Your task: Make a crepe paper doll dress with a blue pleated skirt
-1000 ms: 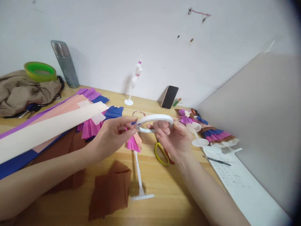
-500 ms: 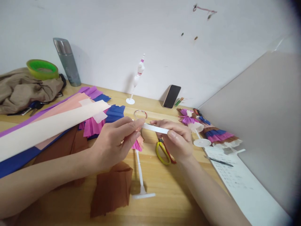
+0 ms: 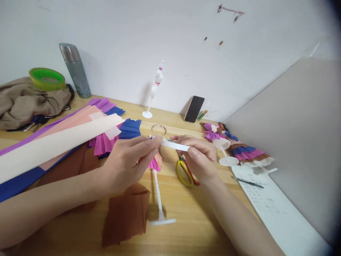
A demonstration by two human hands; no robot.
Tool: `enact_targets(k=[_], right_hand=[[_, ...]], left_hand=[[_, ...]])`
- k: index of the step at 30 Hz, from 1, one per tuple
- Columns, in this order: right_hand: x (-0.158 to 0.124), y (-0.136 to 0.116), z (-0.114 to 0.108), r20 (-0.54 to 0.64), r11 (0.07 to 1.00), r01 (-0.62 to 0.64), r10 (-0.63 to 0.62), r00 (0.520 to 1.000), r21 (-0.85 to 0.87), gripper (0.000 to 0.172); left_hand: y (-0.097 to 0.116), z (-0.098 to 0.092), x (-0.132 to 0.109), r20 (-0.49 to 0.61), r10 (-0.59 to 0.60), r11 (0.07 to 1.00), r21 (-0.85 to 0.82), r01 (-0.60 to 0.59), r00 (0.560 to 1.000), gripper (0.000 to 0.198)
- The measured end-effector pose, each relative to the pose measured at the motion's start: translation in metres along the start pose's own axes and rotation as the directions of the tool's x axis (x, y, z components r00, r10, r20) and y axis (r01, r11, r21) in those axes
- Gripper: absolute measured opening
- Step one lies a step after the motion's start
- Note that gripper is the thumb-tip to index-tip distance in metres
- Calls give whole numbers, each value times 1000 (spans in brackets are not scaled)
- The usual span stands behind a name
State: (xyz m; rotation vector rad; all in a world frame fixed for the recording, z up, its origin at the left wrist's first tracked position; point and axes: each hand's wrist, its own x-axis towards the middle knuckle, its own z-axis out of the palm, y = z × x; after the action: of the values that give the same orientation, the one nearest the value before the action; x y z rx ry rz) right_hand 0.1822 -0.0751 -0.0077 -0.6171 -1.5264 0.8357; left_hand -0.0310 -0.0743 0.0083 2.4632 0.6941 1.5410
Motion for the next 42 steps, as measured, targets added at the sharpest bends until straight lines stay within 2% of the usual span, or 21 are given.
enact_targets(k=[2,9,12,16,18,27,33,36,39,42], right_hand=[[0,1,-1,-6,1000,-12,12,1000,-12,22],[1,-2,1,-30,1000,-15,14,999,-28,21],[1,-1,1,-37,1000,-21,21,999,-17,19],[-1,0,1,-24,999,-16,15,1000,-43,21],[-1,0,2,-19,998,-5,3,1000,-65,22],[-4,0,1,-26,992,2,-5,1000,-129,24],[-2,-1,2,-20,992,5,-7,1000,-130,25],[-2,-5,4,-17,990,-5,2,1000,-143,25],[-4,-13,8,43,975,-86,97,994,-204,22],[-8,-19,14,68,948,-134,160,985,-289,17]], left_hand=[[0,0,-1,-11,28,999,17,-28,1000,19],[5,-5,2,-6,-51,998,-42,50,999,16],[7,-6,5,12,-151,987,-60,152,988,14],[6,-4,8,11,-315,942,-122,314,949,9],[5,-3,8,-16,-341,930,-152,335,940,11],[4,0,1,-42,-146,989,-41,145,988,16],[5,-1,2,-17,-185,982,-52,184,983,15],[2,-3,4,-56,-140,989,-47,138,988,18],[-5,-3,5,7,-49,999,23,48,999,30],[-10,-1,3,90,35,994,102,-44,995,24]])
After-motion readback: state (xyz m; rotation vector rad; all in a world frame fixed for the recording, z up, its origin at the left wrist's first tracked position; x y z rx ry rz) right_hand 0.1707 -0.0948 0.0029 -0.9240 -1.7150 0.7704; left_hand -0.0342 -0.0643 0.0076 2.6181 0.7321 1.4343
